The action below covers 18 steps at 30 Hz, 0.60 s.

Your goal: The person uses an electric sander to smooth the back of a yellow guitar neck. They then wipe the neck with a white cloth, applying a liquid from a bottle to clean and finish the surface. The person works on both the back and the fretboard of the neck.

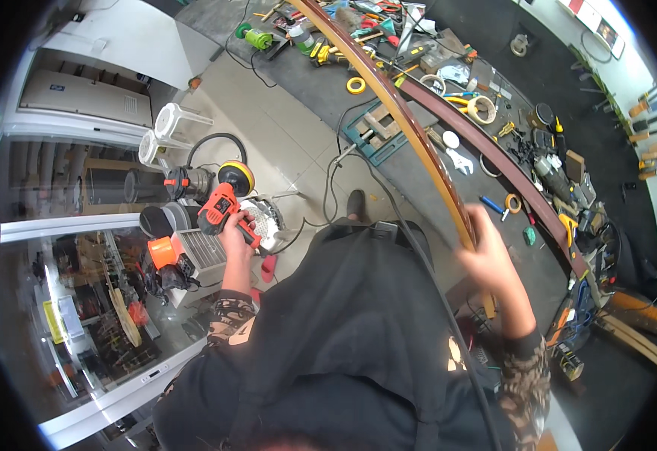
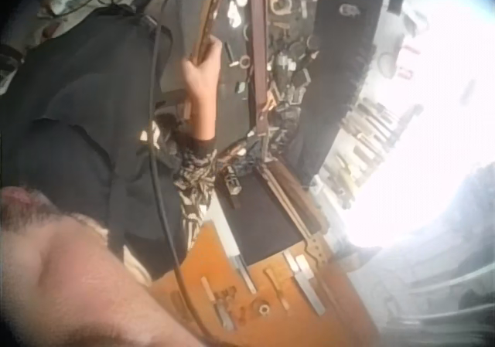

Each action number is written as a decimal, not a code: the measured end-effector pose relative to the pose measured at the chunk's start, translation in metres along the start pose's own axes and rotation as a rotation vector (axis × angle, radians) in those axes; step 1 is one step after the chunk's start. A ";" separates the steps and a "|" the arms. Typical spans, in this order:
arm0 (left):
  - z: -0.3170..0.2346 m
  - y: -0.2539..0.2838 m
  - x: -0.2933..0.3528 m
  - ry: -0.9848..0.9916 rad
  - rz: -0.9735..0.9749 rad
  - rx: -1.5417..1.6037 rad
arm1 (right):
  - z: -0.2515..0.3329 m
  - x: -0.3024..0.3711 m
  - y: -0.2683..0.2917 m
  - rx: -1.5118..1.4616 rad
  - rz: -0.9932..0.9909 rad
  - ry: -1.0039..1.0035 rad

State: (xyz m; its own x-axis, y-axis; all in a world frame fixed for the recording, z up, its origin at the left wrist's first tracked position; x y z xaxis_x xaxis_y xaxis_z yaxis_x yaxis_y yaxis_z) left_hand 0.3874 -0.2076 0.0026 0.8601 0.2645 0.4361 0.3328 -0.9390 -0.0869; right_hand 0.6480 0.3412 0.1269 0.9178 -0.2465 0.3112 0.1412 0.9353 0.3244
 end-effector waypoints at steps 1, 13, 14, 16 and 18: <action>0.004 -0.001 -0.010 0.012 0.016 0.013 | 0.017 -0.014 -0.004 -0.002 -0.043 0.053; -0.014 -0.052 -0.006 0.020 0.096 -0.059 | 0.040 -0.031 0.000 0.226 -0.346 0.193; -0.015 -0.053 -0.010 0.019 0.103 -0.072 | 0.042 -0.037 -0.004 0.223 -0.341 0.182; -0.009 -0.055 -0.018 0.038 0.119 -0.103 | 0.039 -0.045 -0.015 0.226 -0.329 0.140; -0.008 -0.058 -0.030 0.074 0.128 -0.141 | 0.035 -0.057 -0.025 0.213 -0.317 0.127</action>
State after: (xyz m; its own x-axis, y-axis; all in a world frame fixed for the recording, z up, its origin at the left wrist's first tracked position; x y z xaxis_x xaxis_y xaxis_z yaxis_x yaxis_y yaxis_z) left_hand 0.3390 -0.1634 0.0014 0.8595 0.1295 0.4945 0.1610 -0.9867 -0.0214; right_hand 0.5791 0.3230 0.1320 0.8818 -0.4682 0.0575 0.3566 0.7413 0.5686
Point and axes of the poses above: each hand's wrist, its own x-axis away from the middle knuckle, its own y-axis out of the back of the hand, z = x × y, the point moved 6 cm from there along -x, towards the middle knuckle, and after that the axes turned 3 degrees about y, right-handed, at the moved point
